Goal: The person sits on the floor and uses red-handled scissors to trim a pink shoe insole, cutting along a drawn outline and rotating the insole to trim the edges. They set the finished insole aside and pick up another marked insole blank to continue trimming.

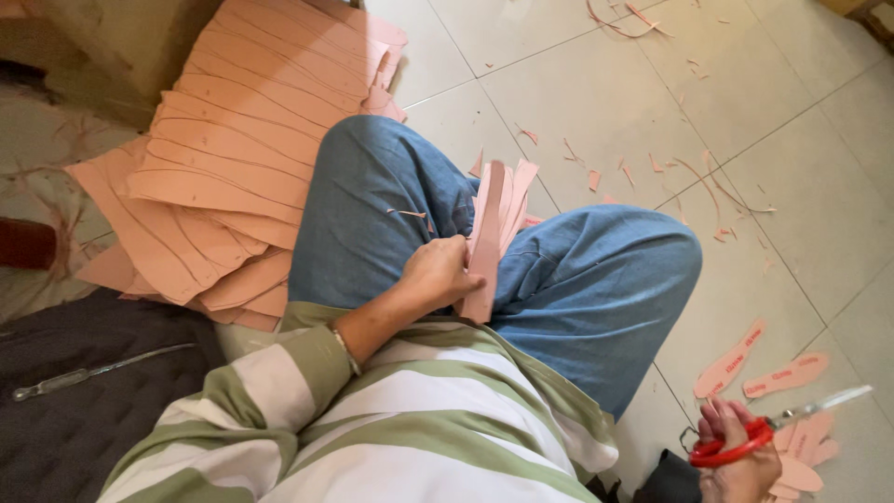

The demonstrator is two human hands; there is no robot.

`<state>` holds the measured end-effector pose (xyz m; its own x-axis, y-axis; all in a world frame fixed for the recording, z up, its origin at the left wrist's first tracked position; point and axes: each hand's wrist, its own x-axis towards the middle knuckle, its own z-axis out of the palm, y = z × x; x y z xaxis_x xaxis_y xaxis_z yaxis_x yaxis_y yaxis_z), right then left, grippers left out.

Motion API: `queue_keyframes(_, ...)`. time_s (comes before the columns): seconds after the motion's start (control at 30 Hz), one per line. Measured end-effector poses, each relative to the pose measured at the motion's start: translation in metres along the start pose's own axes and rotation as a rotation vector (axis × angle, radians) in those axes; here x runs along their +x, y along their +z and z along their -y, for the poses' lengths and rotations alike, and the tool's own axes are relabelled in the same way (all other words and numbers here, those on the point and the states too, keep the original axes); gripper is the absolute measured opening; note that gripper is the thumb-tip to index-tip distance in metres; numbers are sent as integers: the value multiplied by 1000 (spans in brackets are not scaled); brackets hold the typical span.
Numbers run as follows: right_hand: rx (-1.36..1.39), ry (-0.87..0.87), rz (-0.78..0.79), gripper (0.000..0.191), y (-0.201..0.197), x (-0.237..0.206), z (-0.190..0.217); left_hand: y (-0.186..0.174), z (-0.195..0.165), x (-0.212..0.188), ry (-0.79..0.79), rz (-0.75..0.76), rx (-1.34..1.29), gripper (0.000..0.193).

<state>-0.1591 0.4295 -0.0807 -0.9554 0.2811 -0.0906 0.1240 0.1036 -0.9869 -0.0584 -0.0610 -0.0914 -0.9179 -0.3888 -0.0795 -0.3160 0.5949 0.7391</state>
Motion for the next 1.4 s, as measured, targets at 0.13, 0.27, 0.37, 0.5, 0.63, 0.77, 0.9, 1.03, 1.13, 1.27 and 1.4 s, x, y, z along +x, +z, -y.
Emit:
queue_keyframes(0.13, 7, -150, 160, 28, 58, -35, 45, -40, -13, -11, 17, -27, -158, 21)
queue_keyframes(0.27, -32, -240, 411, 31, 113, -78, 103, -123, -41, -38, 96, 59, -356, 18)
queue_keyframes(0.37, -80, -258, 630, 38, 146, -100, 132, -179, -68, -55, 233, 221, -427, 18)
queue_keyframes(0.5, -6, -212, 892, 36, 170, -118, 143, -206, -86, -64, 188, 270, -305, 20)
queue_keyframes(0.63, -39, -115, 968, 32, 173, -133, 142, -209, -74, -55, 314, 202, -600, 39)
queue_keyframes(0.77, 192, -90, 792, 29, 190, -151, 131, -192, -60, -57, 355, 271, -1721, 85)
queue_keyframes(0.9, 463, -104, 739, 18, 203, -151, 138, -135, -71, -73, 256, 343, -2174, 114)
queue_keyframes(1.03, 547, -224, 626, 18, 218, -157, 146, -89, -74, -79, 105, 480, -2357, 104)
queue_keyframes(1.13, 501, -264, 559, 21, 229, -169, 144, -71, -75, -86, 102, 594, -2057, 83)
queue_keyframes(1.27, 162, -300, 608, 23, 237, -184, 130, -53, -85, -90, 422, 320, -1313, 49)
queue_keyframes(1.4, 86, -176, 830, 47, 230, -179, 120, -55, -80, -76, 231, 93, -1383, 32)
